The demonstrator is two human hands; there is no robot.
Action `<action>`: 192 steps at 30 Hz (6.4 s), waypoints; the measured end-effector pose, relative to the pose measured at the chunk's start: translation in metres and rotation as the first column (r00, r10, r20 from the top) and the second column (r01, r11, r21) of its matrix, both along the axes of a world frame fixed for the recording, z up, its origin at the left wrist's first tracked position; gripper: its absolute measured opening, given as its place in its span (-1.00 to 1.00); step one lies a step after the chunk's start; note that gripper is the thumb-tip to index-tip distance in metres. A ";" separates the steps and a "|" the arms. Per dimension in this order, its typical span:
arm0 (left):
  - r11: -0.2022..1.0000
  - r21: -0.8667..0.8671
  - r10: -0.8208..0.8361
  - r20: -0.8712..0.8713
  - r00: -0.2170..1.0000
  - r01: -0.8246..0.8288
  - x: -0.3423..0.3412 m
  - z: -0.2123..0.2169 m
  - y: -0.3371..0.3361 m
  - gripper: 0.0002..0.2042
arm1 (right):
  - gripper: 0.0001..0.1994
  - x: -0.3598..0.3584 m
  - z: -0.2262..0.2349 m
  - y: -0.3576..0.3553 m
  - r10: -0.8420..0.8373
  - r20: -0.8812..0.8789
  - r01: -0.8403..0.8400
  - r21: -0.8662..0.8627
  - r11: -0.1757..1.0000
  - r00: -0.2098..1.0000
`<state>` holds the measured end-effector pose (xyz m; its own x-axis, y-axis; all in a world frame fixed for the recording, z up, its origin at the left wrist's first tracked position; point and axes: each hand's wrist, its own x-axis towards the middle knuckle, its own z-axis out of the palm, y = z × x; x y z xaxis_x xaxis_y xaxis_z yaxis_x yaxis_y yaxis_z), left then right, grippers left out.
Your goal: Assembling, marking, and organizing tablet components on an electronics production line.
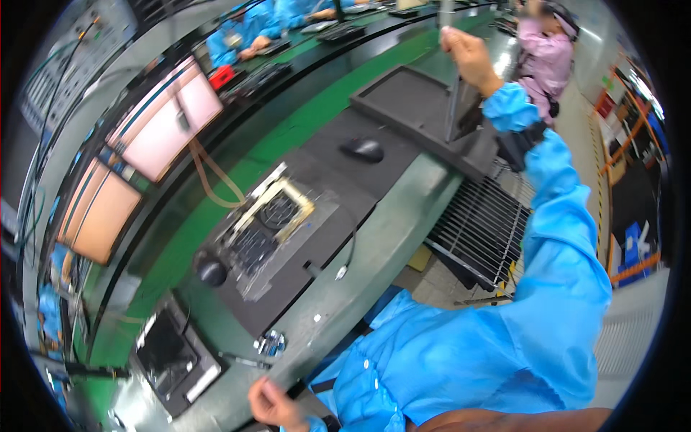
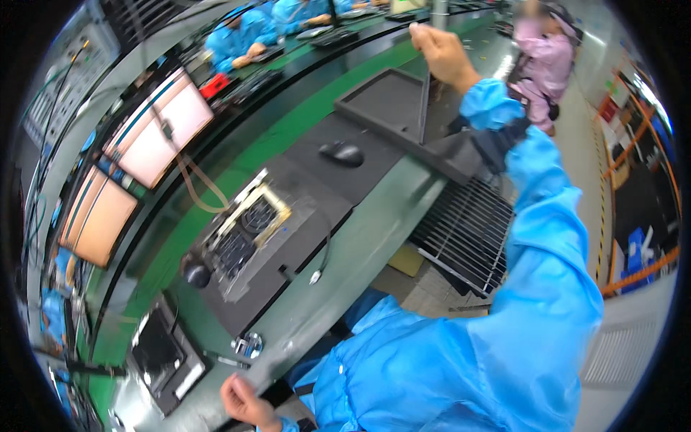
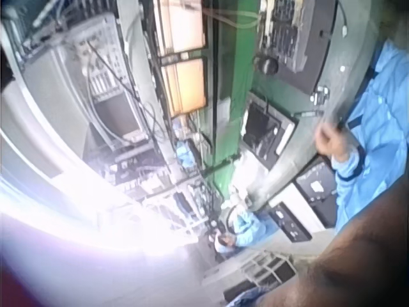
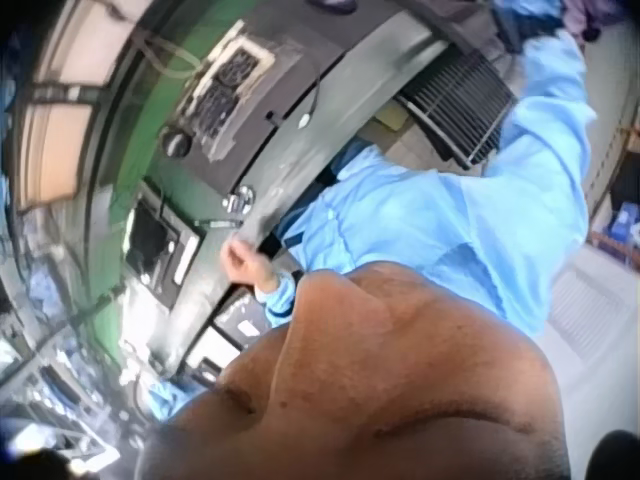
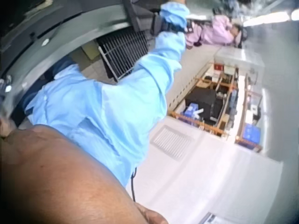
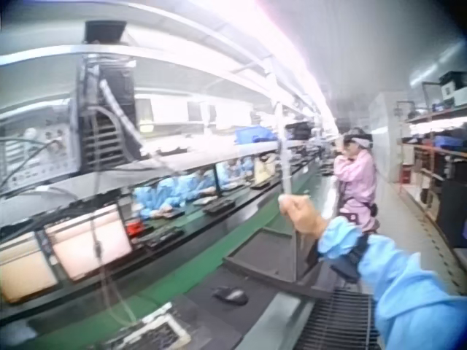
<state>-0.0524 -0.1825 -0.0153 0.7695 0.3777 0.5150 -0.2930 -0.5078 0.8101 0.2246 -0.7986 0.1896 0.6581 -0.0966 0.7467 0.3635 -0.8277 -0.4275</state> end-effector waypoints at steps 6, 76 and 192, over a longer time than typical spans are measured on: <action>0.523 -0.439 -0.804 0.030 0.594 0.730 0.034 0.072 -0.117 -0.05 | -0.56 -0.064 0.040 0.236 0.469 0.153 -0.440 -0.190 0.878 0.870; 0.843 0.006 -0.450 -0.539 0.712 0.538 0.160 0.085 0.031 -0.59 | -0.79 -0.025 -0.150 0.236 0.903 -0.110 -0.006 0.992 0.123 0.415; 0.946 0.079 0.325 -0.198 0.925 -0.315 0.025 -0.014 0.061 -0.70 | -0.94 -0.125 -0.201 0.348 0.622 -0.366 -0.626 0.124 0.770 0.692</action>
<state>-0.0273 -0.1220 -0.0294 0.7026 0.6013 0.3806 0.0616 -0.5843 0.8092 0.0995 -0.4511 -0.0119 0.7841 0.4422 0.4353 0.6163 -0.4723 -0.6302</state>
